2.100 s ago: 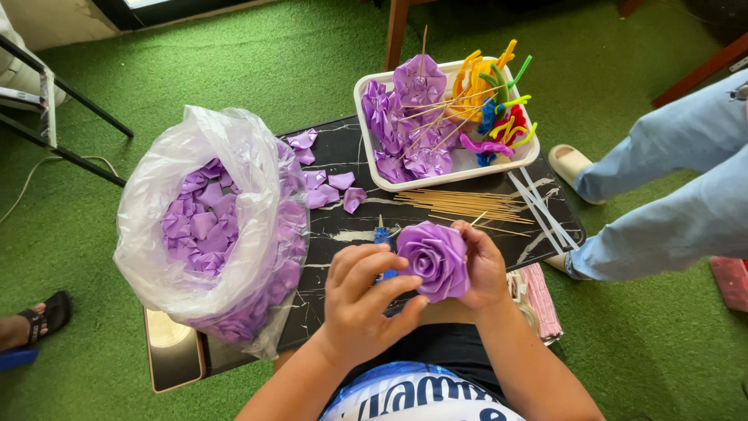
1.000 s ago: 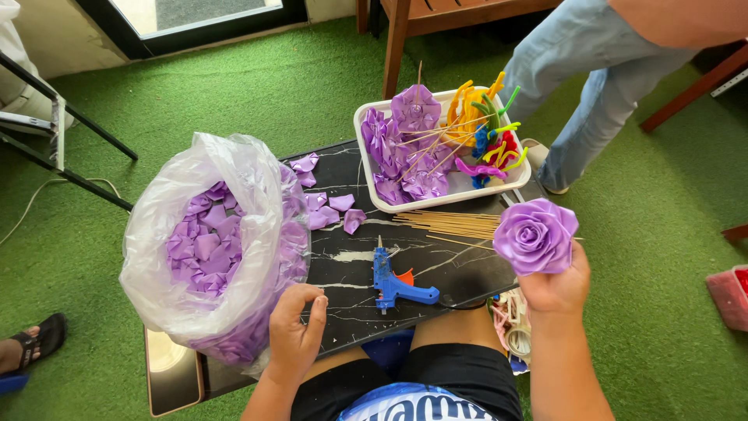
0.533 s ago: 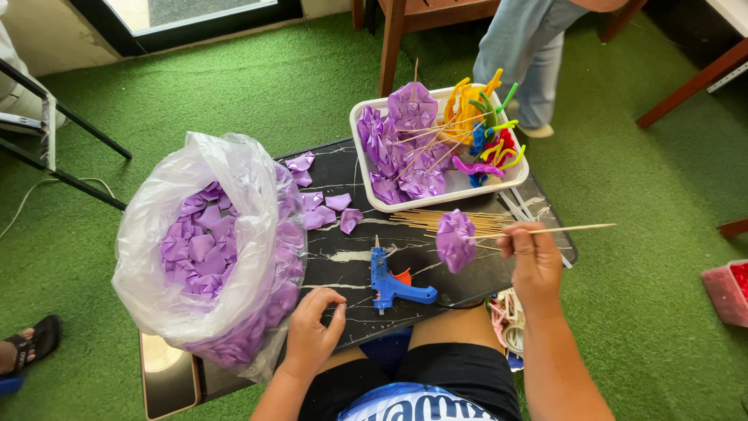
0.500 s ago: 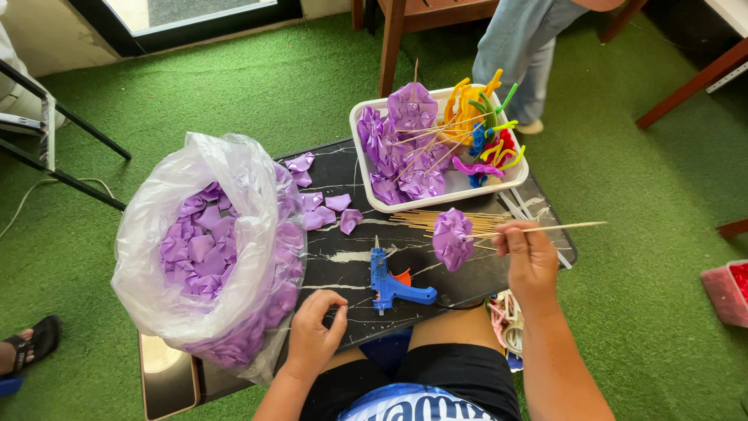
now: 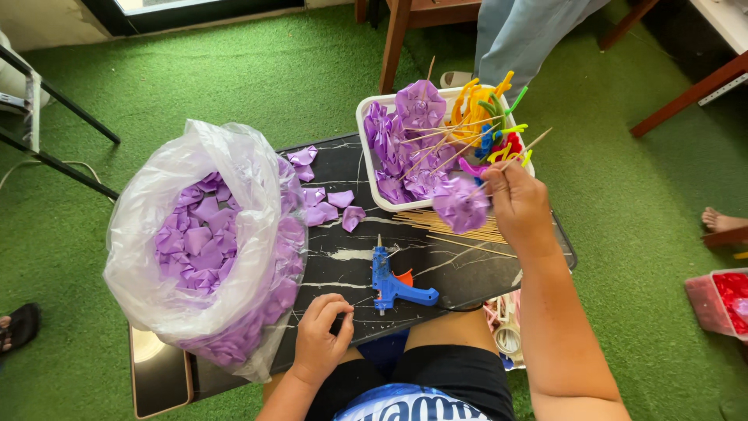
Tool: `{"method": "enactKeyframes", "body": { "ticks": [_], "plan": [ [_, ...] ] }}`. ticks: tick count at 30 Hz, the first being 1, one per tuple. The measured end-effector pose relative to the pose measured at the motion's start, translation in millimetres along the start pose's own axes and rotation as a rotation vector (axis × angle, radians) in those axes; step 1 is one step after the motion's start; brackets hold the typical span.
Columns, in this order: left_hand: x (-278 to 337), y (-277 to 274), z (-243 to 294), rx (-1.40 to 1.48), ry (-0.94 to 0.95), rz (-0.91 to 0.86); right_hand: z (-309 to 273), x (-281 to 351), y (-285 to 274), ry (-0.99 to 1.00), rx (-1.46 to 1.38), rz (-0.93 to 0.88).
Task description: The person uses a hot glue gun to attach purple paper petals to a wooden stick, forming a flower. They repeatedly apply glue and press the petals onto the stick, shaping the flower as they work.
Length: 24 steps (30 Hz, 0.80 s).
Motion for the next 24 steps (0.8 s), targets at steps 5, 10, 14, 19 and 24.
{"method": "enactKeyframes", "body": {
  "ticks": [5,10,14,19,24],
  "plan": [
    [0,0,-2,-0.009,0.019,0.031,-22,-7,26,-0.173,0.032,-0.074],
    [2,-1,-3,-0.026,0.042,0.032,-36,-22,44,-0.145,0.048,-0.115],
    [1,-1,-3,-0.026,0.052,0.031,-37,-33,55,-0.187,0.162,-0.09],
    [-1,-1,-3,-0.024,0.058,0.028,-29,-47,65,-0.169,0.249,-0.074],
    [-2,-1,-4,-0.019,0.039,0.01,-16,-60,74,-0.14,0.271,-0.079]
  ]
}}
Point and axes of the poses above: each hand's wrist, its own x-axis away from the middle knuckle, its own y-axis out of the palm, z = x × y, the point moved 3 cm from there along -x, towards the middle knuckle, and after that the axes turned 12 degrees about y, right-handed, at the moved point
